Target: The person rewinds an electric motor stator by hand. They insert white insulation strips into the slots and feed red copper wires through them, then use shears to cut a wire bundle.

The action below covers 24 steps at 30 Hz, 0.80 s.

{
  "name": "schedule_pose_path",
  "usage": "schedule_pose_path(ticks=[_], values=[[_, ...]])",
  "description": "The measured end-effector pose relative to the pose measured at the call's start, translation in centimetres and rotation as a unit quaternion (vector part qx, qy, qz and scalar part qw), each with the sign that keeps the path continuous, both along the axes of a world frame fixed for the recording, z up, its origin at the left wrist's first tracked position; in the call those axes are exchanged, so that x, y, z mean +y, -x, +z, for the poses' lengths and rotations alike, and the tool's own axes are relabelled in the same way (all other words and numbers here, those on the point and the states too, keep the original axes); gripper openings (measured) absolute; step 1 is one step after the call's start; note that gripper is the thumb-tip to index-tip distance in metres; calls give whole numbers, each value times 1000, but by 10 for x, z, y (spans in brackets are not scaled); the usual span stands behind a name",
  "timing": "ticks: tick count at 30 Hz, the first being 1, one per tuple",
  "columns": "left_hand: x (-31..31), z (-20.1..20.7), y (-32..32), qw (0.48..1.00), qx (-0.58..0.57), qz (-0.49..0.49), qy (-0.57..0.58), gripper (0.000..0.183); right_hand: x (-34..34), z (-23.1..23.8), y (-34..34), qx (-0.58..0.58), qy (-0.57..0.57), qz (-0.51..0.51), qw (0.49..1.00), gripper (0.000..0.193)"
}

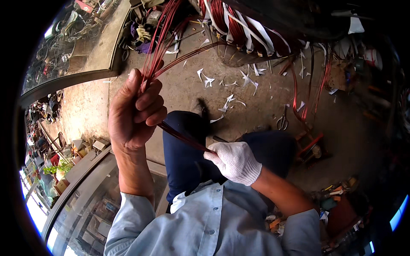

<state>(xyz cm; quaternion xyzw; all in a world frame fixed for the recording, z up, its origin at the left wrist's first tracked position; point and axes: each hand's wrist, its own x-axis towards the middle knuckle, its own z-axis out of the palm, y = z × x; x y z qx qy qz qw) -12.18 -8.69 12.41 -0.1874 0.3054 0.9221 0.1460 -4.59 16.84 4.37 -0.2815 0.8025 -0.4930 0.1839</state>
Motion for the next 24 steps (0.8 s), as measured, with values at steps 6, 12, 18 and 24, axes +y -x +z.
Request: schedule_pose_path(ticks=[6, 12, 18, 24], values=[[5, -45, -14, 973, 195, -1, -124, 27, 30, -69, -32, -6, 55, 23, 998, 16], [51, -78, -66, 944, 298, 97, -103, 48, 23, -54, -57, -46, 42, -29, 998, 24], [125, -139, -174, 966, 205, 11, 154, 31, 3, -65, -75, 129, 41, -88, 987, 23], [113, -130, -182, 965, 116, 88, 220, 22, -9, -61, -99, 134, -60, -100, 984, 35]])
